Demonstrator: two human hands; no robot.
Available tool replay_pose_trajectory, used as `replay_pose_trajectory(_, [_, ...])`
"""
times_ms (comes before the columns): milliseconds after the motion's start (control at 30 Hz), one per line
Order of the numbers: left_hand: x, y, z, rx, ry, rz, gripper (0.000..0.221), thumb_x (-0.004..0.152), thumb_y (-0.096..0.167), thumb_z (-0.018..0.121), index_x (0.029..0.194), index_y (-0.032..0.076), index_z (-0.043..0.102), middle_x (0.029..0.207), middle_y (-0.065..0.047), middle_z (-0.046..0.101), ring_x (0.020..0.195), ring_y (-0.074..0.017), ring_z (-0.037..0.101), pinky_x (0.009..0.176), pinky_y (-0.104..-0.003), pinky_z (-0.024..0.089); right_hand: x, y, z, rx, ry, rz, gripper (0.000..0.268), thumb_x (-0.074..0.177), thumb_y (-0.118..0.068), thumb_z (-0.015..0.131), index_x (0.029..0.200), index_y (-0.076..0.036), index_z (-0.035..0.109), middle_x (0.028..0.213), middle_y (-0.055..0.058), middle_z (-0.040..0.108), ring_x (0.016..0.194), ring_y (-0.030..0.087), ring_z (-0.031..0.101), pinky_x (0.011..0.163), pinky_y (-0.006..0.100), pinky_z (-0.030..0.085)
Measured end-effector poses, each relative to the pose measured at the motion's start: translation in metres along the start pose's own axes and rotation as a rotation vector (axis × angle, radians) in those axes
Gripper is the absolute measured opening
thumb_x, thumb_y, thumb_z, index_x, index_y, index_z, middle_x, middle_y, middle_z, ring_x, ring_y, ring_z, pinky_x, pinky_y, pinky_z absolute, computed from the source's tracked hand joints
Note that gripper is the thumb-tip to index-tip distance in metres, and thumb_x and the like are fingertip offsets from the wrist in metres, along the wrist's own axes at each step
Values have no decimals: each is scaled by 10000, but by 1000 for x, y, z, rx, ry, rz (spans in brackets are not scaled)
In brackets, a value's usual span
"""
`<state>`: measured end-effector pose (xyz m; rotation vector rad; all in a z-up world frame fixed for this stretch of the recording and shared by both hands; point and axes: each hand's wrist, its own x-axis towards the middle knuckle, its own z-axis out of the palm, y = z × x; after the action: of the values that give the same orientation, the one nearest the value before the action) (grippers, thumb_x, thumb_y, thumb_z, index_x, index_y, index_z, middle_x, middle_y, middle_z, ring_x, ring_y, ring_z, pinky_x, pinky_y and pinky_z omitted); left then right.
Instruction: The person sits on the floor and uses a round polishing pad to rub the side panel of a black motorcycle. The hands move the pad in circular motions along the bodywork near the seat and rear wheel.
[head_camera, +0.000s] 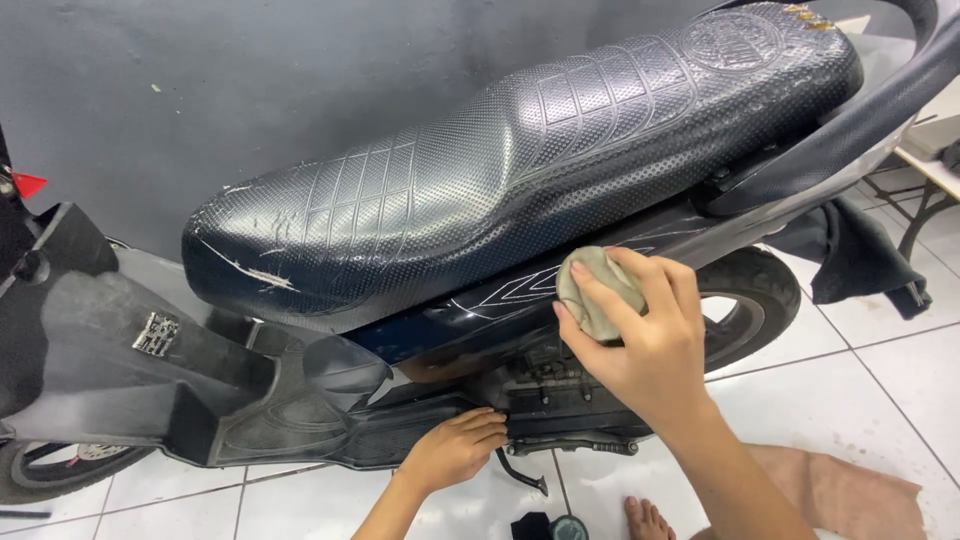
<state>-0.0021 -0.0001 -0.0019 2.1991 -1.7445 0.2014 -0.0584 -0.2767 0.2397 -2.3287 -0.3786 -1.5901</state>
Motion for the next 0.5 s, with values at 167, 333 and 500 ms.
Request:
replay_pose_trajectory(167, [-3, -3, 4, -5, 8, 8, 261, 894, -29, 667, 1147, -17, 731, 1185, -112, 739, 1262, -314, 613, 1159, -449, 436, 6, 12, 2, -71, 73, 102, 269, 872, -108, 889, 1119, -82, 789, 1218, 180, 625, 1101, 367, 504, 954, 468, 482])
replay_pose_trajectory(333, [0, -1, 3, -48, 0, 2, 235, 916, -24, 645, 1138, -27, 721, 1181, -121, 736, 1263, -318, 616, 1158, -458, 442, -6, -12, 8, 79, -49, 63, 356, 840, -166, 913, 1148, -90, 752, 1239, 139, 618, 1054, 351, 493, 933, 411, 516])
replay_pose_trajectory(500, [-3, -4, 5, -24, -36, -18, 258, 932, -9, 620, 1167, -13, 728, 1210, -118, 737, 1286, -309, 604, 1177, -448, 420, 1, 8, 7, 15, 85, 131, 294, 875, 28, 893, 1138, -37, 779, 1252, 180, 625, 1092, 364, 461, 948, 439, 490])
